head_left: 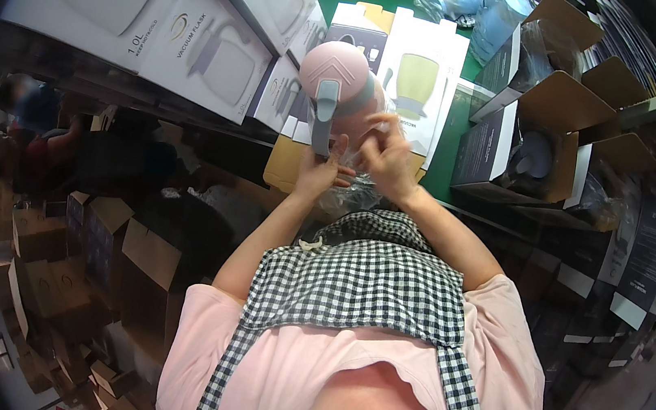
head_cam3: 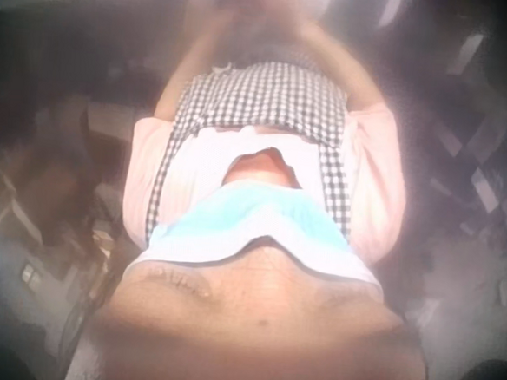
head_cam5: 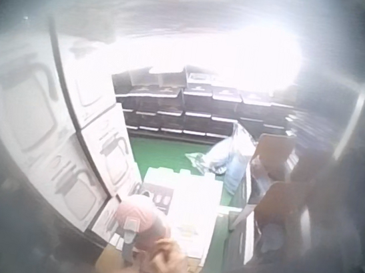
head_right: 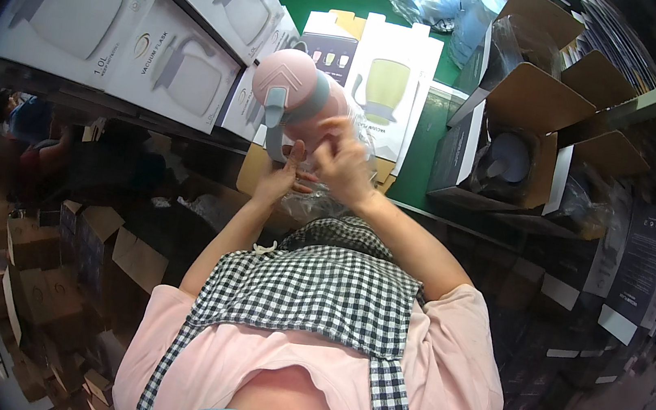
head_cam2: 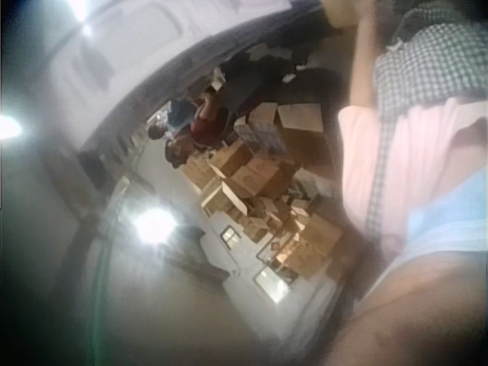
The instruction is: The person assembles large cardboard boxes using a tape dispenser, arranges them on the floor, and packs individual vacuum flasks into product boxes at a workstation.
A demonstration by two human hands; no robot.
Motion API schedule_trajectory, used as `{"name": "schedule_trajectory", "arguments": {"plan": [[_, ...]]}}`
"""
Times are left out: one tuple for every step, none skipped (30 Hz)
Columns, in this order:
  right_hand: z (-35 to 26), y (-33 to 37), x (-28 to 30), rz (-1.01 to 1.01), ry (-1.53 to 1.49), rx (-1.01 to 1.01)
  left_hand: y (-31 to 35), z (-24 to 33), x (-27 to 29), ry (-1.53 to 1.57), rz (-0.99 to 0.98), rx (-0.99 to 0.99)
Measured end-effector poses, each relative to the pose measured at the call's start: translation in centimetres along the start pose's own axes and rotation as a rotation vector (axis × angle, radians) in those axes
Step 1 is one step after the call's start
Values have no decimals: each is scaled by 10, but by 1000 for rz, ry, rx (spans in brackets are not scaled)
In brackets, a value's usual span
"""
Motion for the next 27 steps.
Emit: {"name": "schedule_trajectory", "arguments": {"plan": [[16, -14, 14, 202, 88, -79, 5, 7, -4, 145, -76, -51], [28, -33, 29, 308, 249, -121, -5, -5, 2, 138, -37, -157], [44, -49, 46, 417, 420, -174, -10, -7, 4, 147, -42, -161], [72, -62, 56, 318, 486, -219, -15, -7, 6, 25, -60, -121], [102, -74, 62, 223, 549, -264, -21, -8, 4, -100, -81, -85], [117, -86, 57, 27, 318, -369, -26, -12, 2, -101, -86, -87], [121, -98, 48, -20, 274, -522, -27, -8, 2, -224, 46, -546], [122, -104, 46, -4, 362, -406, -29, -7, 2, -277, 102, -778], [114, -110, 40, -1, 443, -286, -28, -4, 6, -350, 192, -1001], [105, -112, 42, -12, 441, -291, -24, 3, 6, -354, 116, -941], [96, -114, 46, -78, 479, -321, -20, 8, 6, -356, 40, -880], [90, -117, 47, -140, 519, -345, -17, 11, 9, -354, 45, -877], [84, -115, 46, -91, 220, -440, -16, 12, 13, -388, -40, -671], [77, -110, 50, -61, 161, -406, -14, 14, 15, -415, -125, -464], [53, -105, 55, -44, 101, -367, -9, 21, 19, -407, -108, -461], [29, -101, 62, -14, 241, -202, -5, 32, 20, -390, -125, -441], [2, -97, 63, 7, 371, -31, -2, 37, 24, -374, -131, -419], [-38, -92, 58, -16, 330, 244, -3, 37, 28, -362, -109, -417], [-71, -89, 49, -98, 467, 464, -4, 37, 30, -373, -147, -433], [-104, -87, 38, -163, 569, 696, -3, 36, 35, -390, -180, -444], [-109, -91, 26, -270, 837, 806, -2, 38, 33, -382, -173, -441], [-112, -96, 12, -374, 1067, 946, -2, 42, 31, -437, -202, -469], [-100, -108, -3, -475, 1255, 1016, -3, 44, 32, -492, -230, -496], [-102, -113, -18, -610, 1427, 914, -20, 14, 51, -619, -182, -711], [-83, -123, -21, -520, 1406, 1041, -23, 6, 51, -605, -178, -714], [-85, -128, -23, -578, 1381, 1038, -20, -4, 56, -691, -38, -721], [-93, -133, -20, -632, 1361, 1035, -17, -8, 59, -775, 101, -727]]}}
Point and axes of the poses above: each hand's wrist, its own y-axis away from the middle knuckle, its own x-axis out of the back of the hand, z = x × y, the point moved 1 cm from there along -y, towards the middle knuckle, and after that the axes turned 9 degrees about y, right-handed, at the moved point
